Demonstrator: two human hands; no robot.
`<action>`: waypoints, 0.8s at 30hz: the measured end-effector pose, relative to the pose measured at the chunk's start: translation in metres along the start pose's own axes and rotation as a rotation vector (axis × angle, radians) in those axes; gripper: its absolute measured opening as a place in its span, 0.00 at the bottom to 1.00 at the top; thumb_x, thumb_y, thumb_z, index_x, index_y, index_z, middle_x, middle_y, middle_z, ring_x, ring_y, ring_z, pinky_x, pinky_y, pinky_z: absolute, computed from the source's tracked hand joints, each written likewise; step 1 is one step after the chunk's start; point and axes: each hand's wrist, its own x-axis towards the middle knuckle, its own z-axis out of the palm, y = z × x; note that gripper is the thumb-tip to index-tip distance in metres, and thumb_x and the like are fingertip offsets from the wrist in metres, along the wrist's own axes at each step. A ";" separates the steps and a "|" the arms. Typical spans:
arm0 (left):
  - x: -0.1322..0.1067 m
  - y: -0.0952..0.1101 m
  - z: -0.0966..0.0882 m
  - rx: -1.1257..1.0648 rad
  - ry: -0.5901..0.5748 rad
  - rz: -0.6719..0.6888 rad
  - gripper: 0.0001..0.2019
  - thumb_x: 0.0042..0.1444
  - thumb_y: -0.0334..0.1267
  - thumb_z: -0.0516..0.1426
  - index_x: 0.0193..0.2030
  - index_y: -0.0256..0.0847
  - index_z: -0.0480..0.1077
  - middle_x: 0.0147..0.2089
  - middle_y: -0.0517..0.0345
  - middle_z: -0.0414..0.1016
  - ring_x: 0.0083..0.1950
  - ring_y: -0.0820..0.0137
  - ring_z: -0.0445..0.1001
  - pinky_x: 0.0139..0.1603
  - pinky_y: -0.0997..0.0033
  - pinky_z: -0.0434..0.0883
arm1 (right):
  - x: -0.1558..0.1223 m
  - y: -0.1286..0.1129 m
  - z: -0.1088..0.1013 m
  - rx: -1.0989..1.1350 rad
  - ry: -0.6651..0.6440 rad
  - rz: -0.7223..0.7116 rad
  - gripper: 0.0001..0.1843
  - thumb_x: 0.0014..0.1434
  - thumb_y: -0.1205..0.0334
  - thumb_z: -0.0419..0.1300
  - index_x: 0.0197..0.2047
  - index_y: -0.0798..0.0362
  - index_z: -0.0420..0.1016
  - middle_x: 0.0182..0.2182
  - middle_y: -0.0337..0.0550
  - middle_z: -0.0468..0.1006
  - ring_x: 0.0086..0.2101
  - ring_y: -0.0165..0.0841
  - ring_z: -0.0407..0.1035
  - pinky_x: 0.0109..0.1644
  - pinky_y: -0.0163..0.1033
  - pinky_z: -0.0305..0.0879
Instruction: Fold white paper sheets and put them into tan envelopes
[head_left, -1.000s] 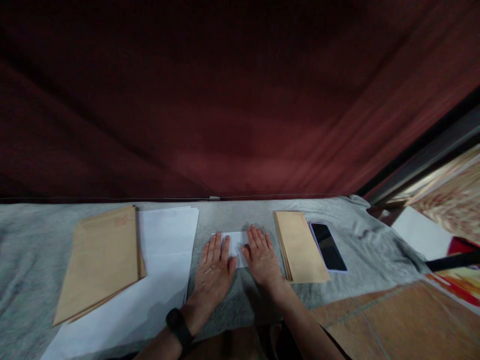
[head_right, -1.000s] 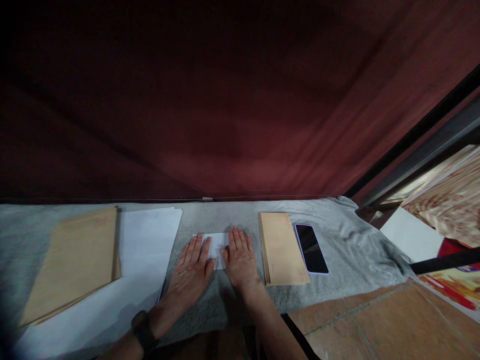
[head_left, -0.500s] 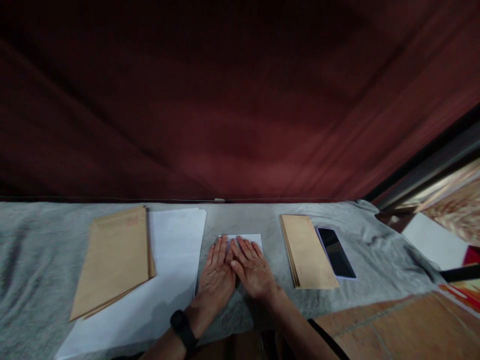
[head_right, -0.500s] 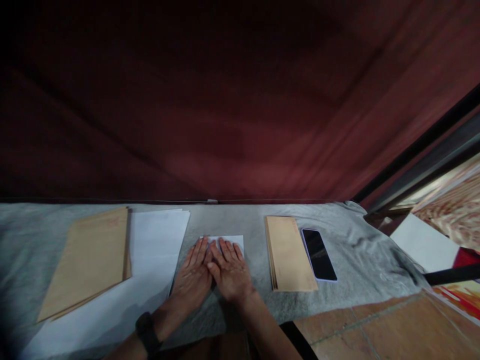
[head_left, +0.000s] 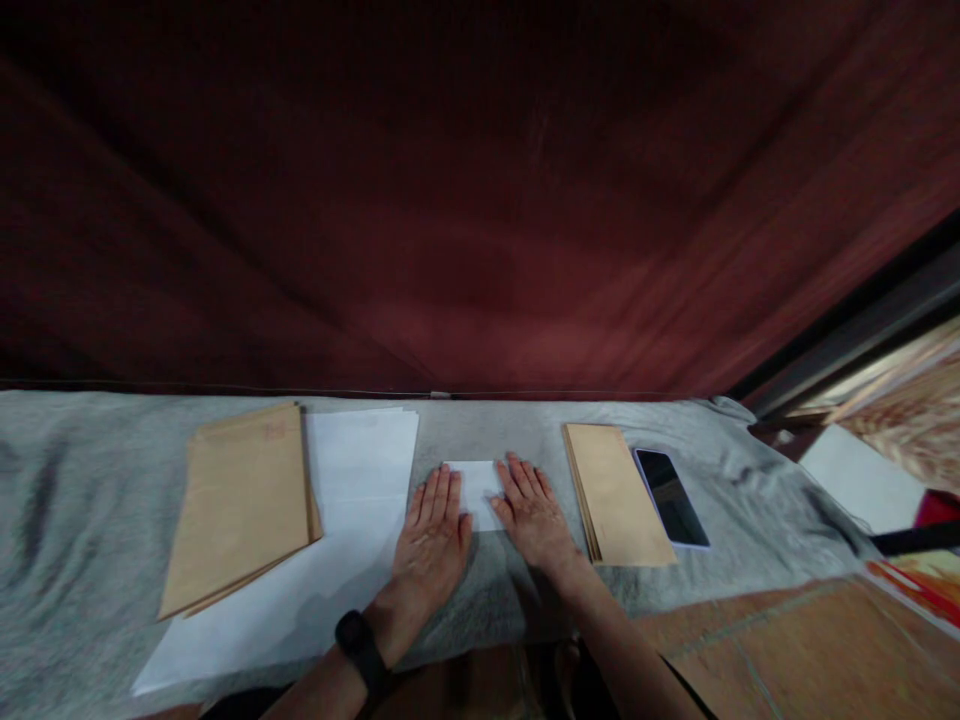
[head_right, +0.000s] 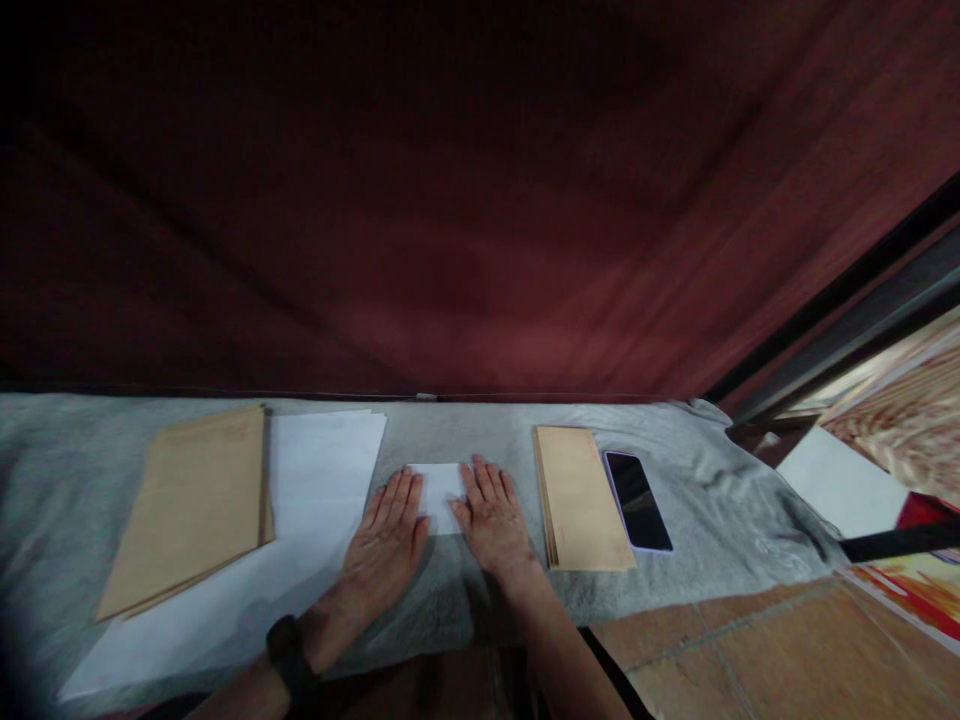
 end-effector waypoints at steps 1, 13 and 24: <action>-0.001 -0.001 0.000 0.000 0.004 -0.001 0.30 0.67 0.38 0.45 0.72 0.26 0.55 0.74 0.38 0.56 0.76 0.56 0.53 0.74 0.51 0.56 | 0.000 0.003 0.000 -0.009 0.003 0.014 0.31 0.73 0.50 0.49 0.74 0.53 0.55 0.72 0.49 0.56 0.70 0.43 0.51 0.72 0.52 0.50; -0.008 -0.005 -0.006 -0.008 0.026 -0.031 0.31 0.67 0.39 0.45 0.75 0.28 0.50 0.75 0.38 0.55 0.75 0.55 0.56 0.72 0.50 0.59 | -0.001 0.028 -0.009 -0.019 0.010 0.148 0.31 0.72 0.50 0.48 0.72 0.56 0.58 0.70 0.53 0.61 0.67 0.46 0.57 0.69 0.53 0.54; -0.005 0.003 -0.008 -0.005 0.044 -0.052 0.31 0.65 0.36 0.46 0.73 0.24 0.53 0.74 0.35 0.56 0.75 0.52 0.55 0.72 0.48 0.58 | 0.015 0.015 -0.026 0.203 -0.044 0.447 0.18 0.67 0.61 0.53 0.57 0.52 0.75 0.45 0.48 0.80 0.42 0.38 0.77 0.47 0.38 0.69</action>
